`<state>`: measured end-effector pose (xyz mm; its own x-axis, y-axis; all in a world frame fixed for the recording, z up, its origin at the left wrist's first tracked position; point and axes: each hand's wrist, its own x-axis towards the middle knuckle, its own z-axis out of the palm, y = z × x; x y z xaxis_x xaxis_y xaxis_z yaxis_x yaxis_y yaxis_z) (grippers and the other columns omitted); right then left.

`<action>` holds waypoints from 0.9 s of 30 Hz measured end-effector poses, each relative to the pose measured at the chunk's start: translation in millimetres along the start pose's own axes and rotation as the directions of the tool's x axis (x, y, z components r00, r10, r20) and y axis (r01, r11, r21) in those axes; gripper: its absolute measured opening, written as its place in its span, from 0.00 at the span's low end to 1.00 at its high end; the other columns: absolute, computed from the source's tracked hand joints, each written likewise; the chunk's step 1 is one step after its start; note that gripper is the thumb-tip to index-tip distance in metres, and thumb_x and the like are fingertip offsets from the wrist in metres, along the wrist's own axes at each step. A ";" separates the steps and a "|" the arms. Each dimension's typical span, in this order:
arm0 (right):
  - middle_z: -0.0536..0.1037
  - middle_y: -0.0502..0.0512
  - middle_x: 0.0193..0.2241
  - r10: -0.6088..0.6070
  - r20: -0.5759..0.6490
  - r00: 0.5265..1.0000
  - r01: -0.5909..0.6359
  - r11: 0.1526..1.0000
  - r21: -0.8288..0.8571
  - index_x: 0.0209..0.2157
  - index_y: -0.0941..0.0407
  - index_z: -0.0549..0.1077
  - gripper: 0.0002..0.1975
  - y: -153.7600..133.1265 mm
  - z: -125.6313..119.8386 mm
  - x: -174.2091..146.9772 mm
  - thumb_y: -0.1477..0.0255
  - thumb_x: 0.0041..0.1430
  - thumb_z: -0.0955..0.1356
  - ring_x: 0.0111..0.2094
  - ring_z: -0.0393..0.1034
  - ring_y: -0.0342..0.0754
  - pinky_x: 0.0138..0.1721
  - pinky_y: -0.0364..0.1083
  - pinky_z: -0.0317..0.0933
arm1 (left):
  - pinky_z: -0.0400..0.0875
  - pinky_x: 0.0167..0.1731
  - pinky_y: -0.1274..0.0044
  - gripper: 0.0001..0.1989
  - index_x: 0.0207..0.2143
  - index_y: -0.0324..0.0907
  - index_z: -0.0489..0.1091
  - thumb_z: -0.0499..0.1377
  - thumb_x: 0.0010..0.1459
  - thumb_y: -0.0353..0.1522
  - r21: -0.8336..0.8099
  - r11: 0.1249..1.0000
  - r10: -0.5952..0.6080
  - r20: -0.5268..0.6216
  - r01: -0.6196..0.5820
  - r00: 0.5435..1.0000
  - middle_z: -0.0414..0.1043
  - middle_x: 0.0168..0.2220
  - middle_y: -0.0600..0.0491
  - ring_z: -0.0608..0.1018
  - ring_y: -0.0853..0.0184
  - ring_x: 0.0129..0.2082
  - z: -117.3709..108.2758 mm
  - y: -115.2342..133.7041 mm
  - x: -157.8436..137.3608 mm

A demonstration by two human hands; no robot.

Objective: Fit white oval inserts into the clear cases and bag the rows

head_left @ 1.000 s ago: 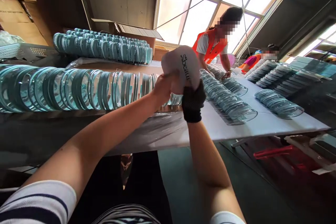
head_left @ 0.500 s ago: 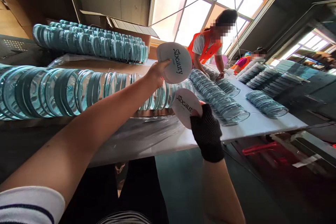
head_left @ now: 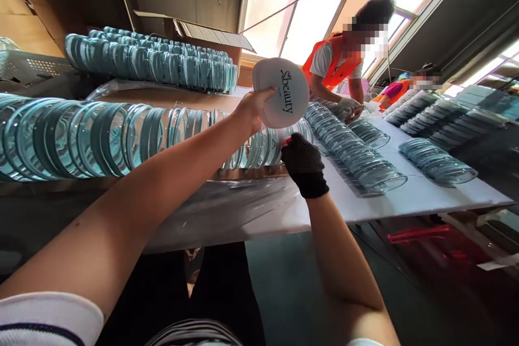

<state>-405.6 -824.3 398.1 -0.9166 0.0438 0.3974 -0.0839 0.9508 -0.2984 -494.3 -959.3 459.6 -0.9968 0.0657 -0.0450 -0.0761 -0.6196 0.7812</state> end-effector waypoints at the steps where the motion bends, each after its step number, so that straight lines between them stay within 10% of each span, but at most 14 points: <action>1: 0.82 0.59 0.38 -0.022 0.020 1.000 0.023 1.000 -0.012 0.42 0.57 0.74 0.13 -1.0 1.4 4.1 0.69 0.69 0.60 0.38 0.76 0.52 0.34 0.45 0.57 | 0.71 0.58 0.59 0.06 0.43 0.39 0.76 0.61 0.64 0.29 0.000 1.000 0.002 -0.003 -0.002 1.000 0.82 0.38 0.46 0.81 0.54 0.52 0.0 0.1 0.1; 4: 0.82 0.60 0.37 -0.059 0.103 0.993 0.063 0.998 -0.029 0.38 0.57 0.75 0.12 0.2 4.1 11.1 0.70 0.67 0.61 0.37 0.75 0.51 0.34 0.45 0.57 | 0.71 0.58 0.59 0.05 0.41 0.38 0.76 0.62 0.62 0.28 -0.023 1.000 -0.004 -0.010 0.003 1.000 0.82 0.39 0.44 0.81 0.53 0.52 -0.6 -0.5 1.1; 7: 0.80 0.56 0.29 -0.056 0.339 0.939 -0.073 0.931 0.357 0.41 0.57 0.74 0.12 12.4 9.6 6.3 0.71 0.61 0.62 0.26 0.70 0.47 0.27 0.43 0.56 | 0.72 0.57 0.60 0.05 0.39 0.38 0.76 0.63 0.61 0.28 -0.050 0.999 0.019 0.002 -0.019 1.000 0.82 0.39 0.43 0.81 0.52 0.52 -1.0 -3.6 2.8; 10: 0.66 0.43 0.16 -0.221 0.522 0.824 -0.361 0.505 0.784 0.54 0.58 0.69 0.24 27.7 17.6 -2.3 0.63 0.57 0.64 0.15 0.55 0.43 0.19 0.41 0.50 | 0.72 0.56 0.61 0.04 0.38 0.38 0.76 0.63 0.61 0.28 -0.039 0.997 0.072 0.002 -0.072 0.997 0.82 0.39 0.44 0.81 0.53 0.52 0.0 -7.1 3.8; 12: 0.59 0.39 0.14 -0.214 0.473 0.855 -0.376 0.374 0.848 0.54 0.60 0.70 0.28 31.8 18.2 -3.0 0.59 0.55 0.66 0.14 0.51 0.41 0.17 0.40 0.48 | 0.73 0.56 0.62 0.03 0.37 0.38 0.76 0.63 0.60 0.29 -0.015 0.995 0.097 -0.006 -0.097 0.995 0.82 0.40 0.45 0.81 0.53 0.52 1.7 -7.6 1.6; 15: 0.72 0.49 0.22 0.115 0.109 0.987 -0.156 0.608 0.778 0.49 0.60 0.74 0.23 24.4 6.1 8.5 0.58 0.61 0.64 0.21 0.65 0.44 0.23 0.42 0.61 | 0.73 0.56 0.63 0.03 0.37 0.39 0.76 0.63 0.60 0.29 -0.027 0.989 0.142 -0.019 -0.142 0.990 0.82 0.40 0.45 0.80 0.54 0.53 3.6 -4.1 -10.0; 18: 0.78 0.65 0.50 0.210 -0.311 0.927 -0.018 0.852 0.523 0.62 0.59 0.66 0.26 7.1 -13.7 23.8 0.62 0.68 0.59 0.45 0.76 0.52 0.46 0.50 0.70 | 0.73 0.56 0.65 0.03 0.37 0.40 0.76 0.63 0.60 0.28 -0.058 0.984 0.172 0.030 -0.170 0.985 0.82 0.39 0.47 0.81 0.57 0.52 1.1 2.4 -30.9; 23: 0.56 0.70 0.70 -0.081 -0.458 0.885 0.140 0.985 0.098 0.70 0.62 0.56 0.32 -32.3 -17.7 12.0 0.67 0.67 0.58 0.72 0.50 0.56 0.66 0.58 0.57 | 0.75 0.53 0.65 0.05 0.37 0.41 0.77 0.64 0.57 0.28 -0.048 0.980 0.195 0.003 -0.195 0.981 0.82 0.34 0.50 0.83 0.58 0.46 -13.9 8.8 -65.6; 27: 0.68 0.70 0.63 -0.083 -0.438 0.895 0.170 0.972 0.164 0.64 0.62 0.65 0.28 -57.9 -4.2 -0.1 0.69 0.66 0.56 0.66 0.62 0.57 0.61 0.55 0.62 | 0.76 0.52 0.68 0.03 0.33 0.39 0.77 0.62 0.58 0.27 -0.016 0.983 0.183 0.016 -0.183 0.983 0.82 0.32 0.51 0.84 0.60 0.42 -25.1 3.2 -80.6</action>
<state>-399.0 -878.1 418.9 -0.6425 0.0951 0.7604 -0.3016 0.8808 -0.3650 -414.8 -986.2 450.1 -0.9934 -0.0365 0.1088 0.1072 -0.6340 0.7659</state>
